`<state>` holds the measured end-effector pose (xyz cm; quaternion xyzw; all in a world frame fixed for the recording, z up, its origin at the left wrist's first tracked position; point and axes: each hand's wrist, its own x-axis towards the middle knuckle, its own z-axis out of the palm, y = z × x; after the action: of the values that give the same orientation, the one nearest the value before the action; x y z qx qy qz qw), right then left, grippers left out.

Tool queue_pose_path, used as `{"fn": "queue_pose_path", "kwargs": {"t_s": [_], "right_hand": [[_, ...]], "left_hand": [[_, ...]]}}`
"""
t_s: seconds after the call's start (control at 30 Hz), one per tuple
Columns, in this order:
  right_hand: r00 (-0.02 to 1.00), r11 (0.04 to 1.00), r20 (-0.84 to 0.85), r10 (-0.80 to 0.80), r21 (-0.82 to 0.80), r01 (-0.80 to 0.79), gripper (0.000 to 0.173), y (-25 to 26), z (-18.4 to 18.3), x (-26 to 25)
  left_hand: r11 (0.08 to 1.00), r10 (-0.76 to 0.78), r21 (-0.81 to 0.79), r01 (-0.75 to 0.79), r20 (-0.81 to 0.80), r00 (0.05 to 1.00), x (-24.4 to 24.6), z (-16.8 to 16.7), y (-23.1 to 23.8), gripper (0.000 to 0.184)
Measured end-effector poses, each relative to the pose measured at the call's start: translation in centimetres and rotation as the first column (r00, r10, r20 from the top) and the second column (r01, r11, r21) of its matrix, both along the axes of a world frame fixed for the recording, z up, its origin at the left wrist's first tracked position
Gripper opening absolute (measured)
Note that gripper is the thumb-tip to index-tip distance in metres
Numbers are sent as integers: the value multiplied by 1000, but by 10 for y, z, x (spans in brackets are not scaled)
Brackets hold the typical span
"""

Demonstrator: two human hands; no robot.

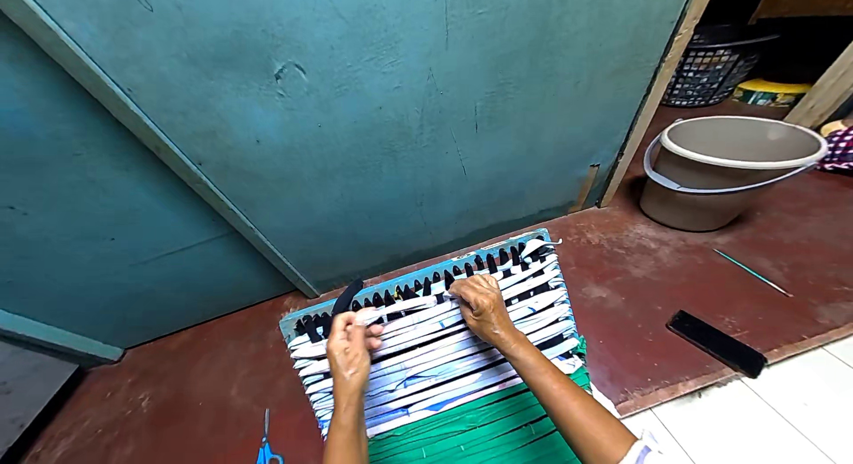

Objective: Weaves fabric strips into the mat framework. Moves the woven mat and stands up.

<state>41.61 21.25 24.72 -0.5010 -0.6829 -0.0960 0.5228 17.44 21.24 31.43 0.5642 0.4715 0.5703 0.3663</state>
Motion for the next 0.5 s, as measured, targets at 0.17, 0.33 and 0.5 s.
{"fn": "queue_pose_path", "kwargs": {"t_s": [0.17, 0.33, 0.5], "right_hand": [[998, 997, -20, -53, 55, 54, 19, 3, -8, -3], [995, 997, 65, -73, 31, 72, 22, 5, -15, -2], [982, 989, 133, -133, 76, 124, 22, 5, -20, -4]], "left_hand": [[988, 102, 71, -141, 396, 913, -55, 19, -6, 23], [946, 52, 243, -215, 539, 841, -100, 26, -22, 41], [923, -111, 374, -93, 490, 865, -125, 10, -34, 42]]}}
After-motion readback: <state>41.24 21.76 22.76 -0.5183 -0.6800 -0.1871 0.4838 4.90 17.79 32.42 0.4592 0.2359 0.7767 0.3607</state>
